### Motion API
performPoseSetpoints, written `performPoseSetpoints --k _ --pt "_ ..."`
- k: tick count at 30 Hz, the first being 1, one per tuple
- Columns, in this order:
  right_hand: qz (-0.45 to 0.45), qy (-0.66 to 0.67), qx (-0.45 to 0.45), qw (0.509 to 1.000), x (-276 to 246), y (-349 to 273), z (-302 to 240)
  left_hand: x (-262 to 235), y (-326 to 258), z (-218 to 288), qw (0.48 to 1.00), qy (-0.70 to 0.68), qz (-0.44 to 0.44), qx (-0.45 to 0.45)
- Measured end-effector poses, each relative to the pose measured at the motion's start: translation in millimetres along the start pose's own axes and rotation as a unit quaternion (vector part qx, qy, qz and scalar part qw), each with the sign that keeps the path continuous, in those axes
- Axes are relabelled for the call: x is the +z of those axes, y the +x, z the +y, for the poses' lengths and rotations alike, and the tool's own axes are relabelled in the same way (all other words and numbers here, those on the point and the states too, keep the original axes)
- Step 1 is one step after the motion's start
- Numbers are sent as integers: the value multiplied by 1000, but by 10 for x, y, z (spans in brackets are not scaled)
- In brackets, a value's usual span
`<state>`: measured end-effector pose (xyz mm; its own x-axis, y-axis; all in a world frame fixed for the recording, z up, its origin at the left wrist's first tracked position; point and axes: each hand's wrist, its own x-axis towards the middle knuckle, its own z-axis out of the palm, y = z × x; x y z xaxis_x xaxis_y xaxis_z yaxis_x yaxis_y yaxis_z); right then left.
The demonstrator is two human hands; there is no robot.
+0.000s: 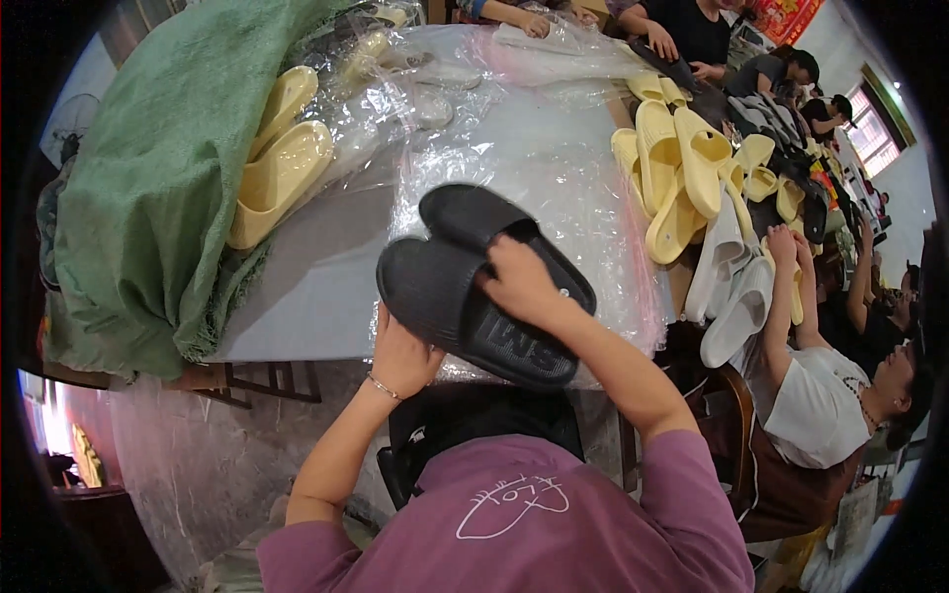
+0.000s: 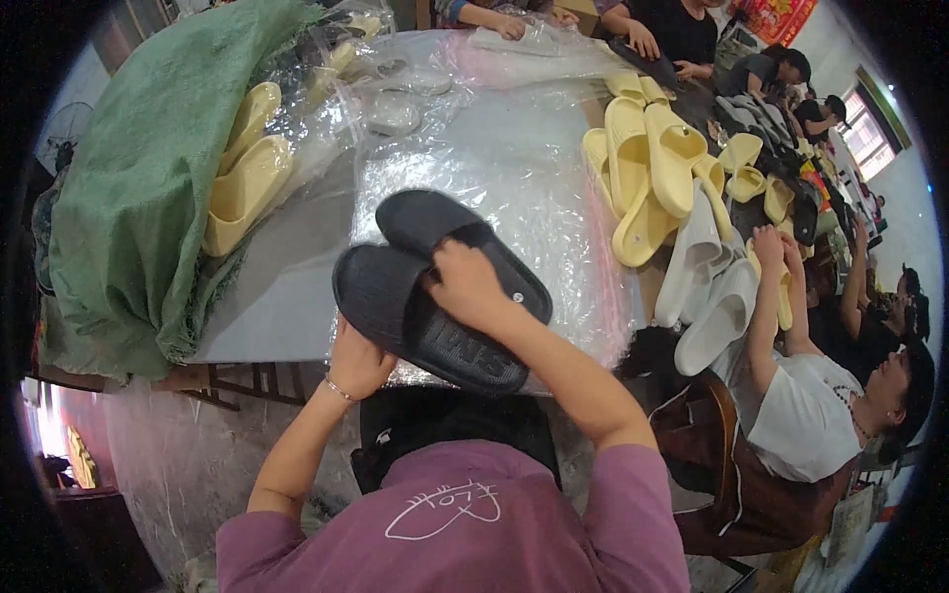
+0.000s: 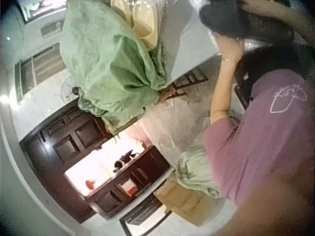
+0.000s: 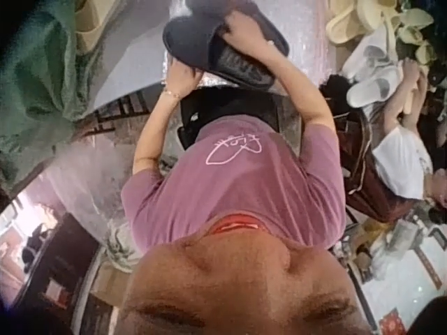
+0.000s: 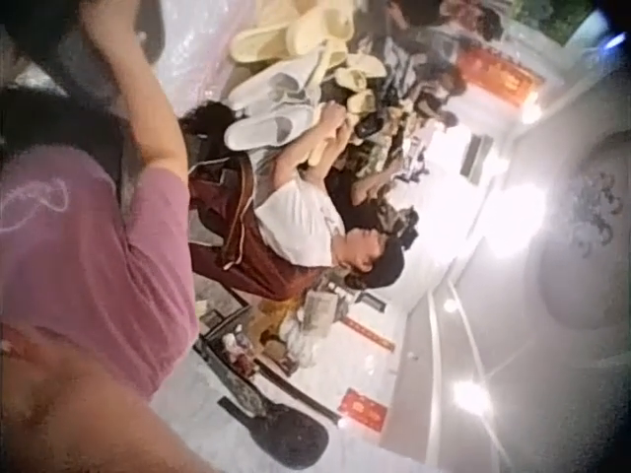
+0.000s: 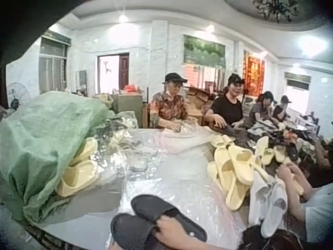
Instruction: Sorting different colored sandals from a large storage sack and placing them into individual plastic packaging bags at a workbench.
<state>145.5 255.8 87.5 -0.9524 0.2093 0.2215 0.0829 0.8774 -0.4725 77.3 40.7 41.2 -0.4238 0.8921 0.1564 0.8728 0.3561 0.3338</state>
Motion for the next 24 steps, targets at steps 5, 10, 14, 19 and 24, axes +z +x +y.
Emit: performPoseSetpoints --k 5,10,14,19,24 --pt "56 -87 -55 993 227 209 297 19 -33 -60 999 24 28 -28" --pt "119 -180 86 973 -25 332 1063 16 -59 -47 998 49 33 -30" --pt "131 -162 201 957 -200 613 1232 -71 20 -45 998 39 51 -27" --pt "177 -76 154 969 -218 905 690 -251 953 -457 992 68 101 10" --pt "167 -86 202 961 207 1077 758 -2 1777 -858 989 12 70 -127"
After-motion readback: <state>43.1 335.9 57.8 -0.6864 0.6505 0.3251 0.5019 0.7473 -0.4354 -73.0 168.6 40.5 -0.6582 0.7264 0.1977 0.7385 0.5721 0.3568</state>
